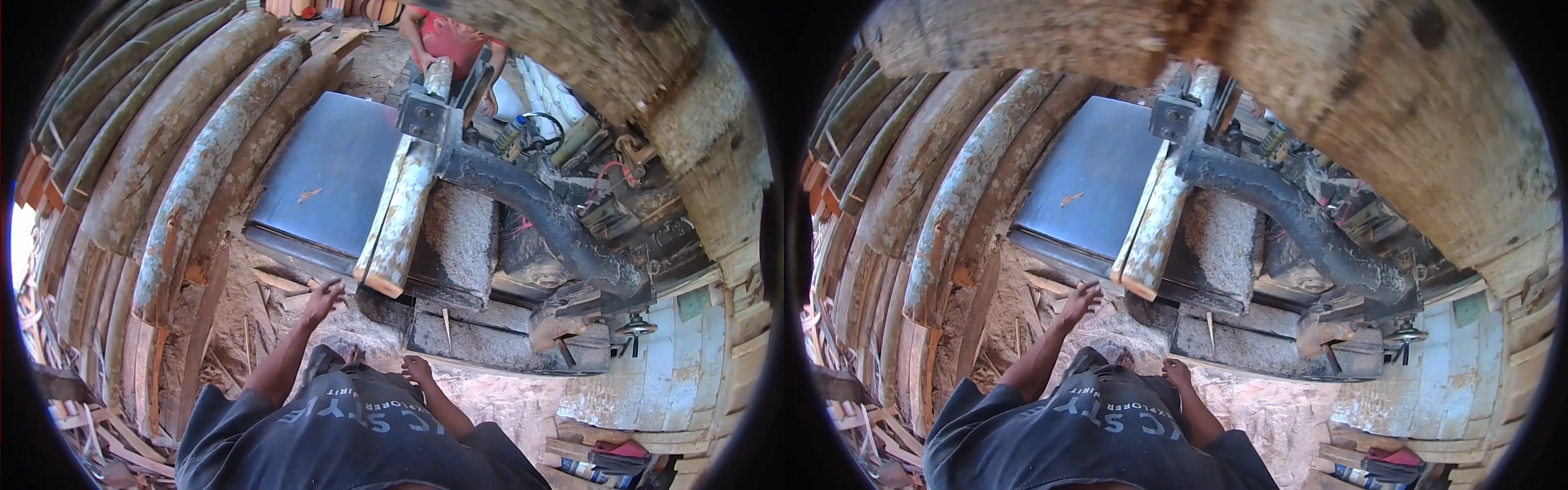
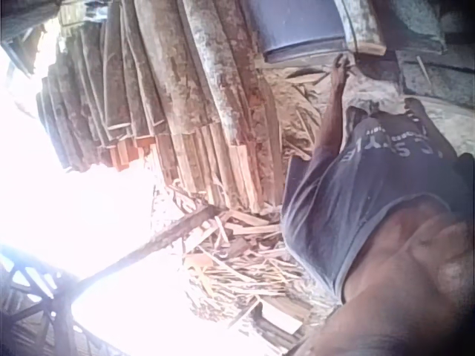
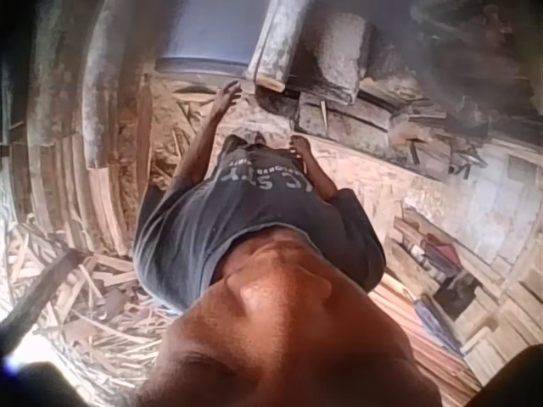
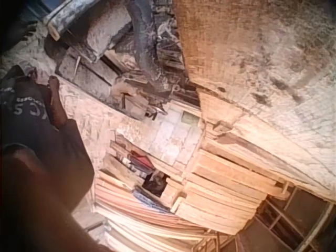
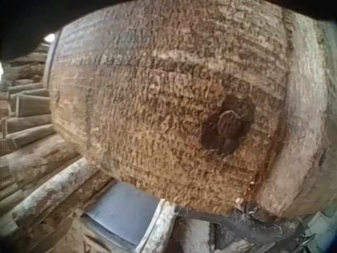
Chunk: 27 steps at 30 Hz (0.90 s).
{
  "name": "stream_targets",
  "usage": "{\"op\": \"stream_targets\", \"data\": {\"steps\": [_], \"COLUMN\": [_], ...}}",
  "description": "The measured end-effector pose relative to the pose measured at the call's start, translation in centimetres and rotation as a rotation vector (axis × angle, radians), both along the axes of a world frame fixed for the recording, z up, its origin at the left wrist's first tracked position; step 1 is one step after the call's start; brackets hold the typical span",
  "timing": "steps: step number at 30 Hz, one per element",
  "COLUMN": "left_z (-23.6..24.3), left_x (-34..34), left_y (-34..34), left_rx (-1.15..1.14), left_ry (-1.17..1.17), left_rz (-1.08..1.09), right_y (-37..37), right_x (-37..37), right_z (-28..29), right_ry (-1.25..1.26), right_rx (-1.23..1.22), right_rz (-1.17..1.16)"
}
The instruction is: The person uses a woodworking machine to saw logs into planks, moving the logs through the blade and setting the finished pieces aside.
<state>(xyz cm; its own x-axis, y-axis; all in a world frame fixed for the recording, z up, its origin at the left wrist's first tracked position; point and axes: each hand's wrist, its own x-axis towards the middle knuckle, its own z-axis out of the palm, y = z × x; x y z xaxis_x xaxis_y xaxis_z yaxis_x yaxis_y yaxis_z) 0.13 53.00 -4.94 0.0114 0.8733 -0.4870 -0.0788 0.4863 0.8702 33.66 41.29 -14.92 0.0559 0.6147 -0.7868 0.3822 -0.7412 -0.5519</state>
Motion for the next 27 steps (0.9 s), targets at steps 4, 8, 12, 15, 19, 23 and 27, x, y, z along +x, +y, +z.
{"op": "stream_targets", "data": {"steps": [4,8,12,15,19,23,27], "left_z": [2.3,7.9,7.8,5.5,4.9,6.2,6.3], "left_x": [0.8,2.2,2.8,2.1,1.4,0.9,0.0], "left_y": [3.7,1.7,-2.6,-5.9,-10.3,-14.9,-19.9], "left_rx": [0.057,0.013,0.209,0.149,0.062,0.055,0.012], "left_ry": [-0.066,-0.034,-0.075,-0.153,-0.240,-0.237,-0.258], "left_rz": [-0.035,-0.182,-0.255,-0.190,-0.159,-0.172,-0.169], "right_y": [3.3,6.2,5.3,2.1,-2.8,-7.2,-11.9], "right_x": [-2.2,-6.3,-8.5,-10.1,-11.4,-11.9,-12.6], "right_z": [2.4,11.2,14.6,17.1,17.6,16.2,15.3], "right_ry": [0.169,0.389,0.394,0.522,0.588,0.616,0.614], "right_rx": [0.059,0.179,0.486,0.565,0.442,0.436,0.479], "right_rz": [-0.056,-0.222,-0.174,-0.059,-0.141,-0.222,-0.208]}}
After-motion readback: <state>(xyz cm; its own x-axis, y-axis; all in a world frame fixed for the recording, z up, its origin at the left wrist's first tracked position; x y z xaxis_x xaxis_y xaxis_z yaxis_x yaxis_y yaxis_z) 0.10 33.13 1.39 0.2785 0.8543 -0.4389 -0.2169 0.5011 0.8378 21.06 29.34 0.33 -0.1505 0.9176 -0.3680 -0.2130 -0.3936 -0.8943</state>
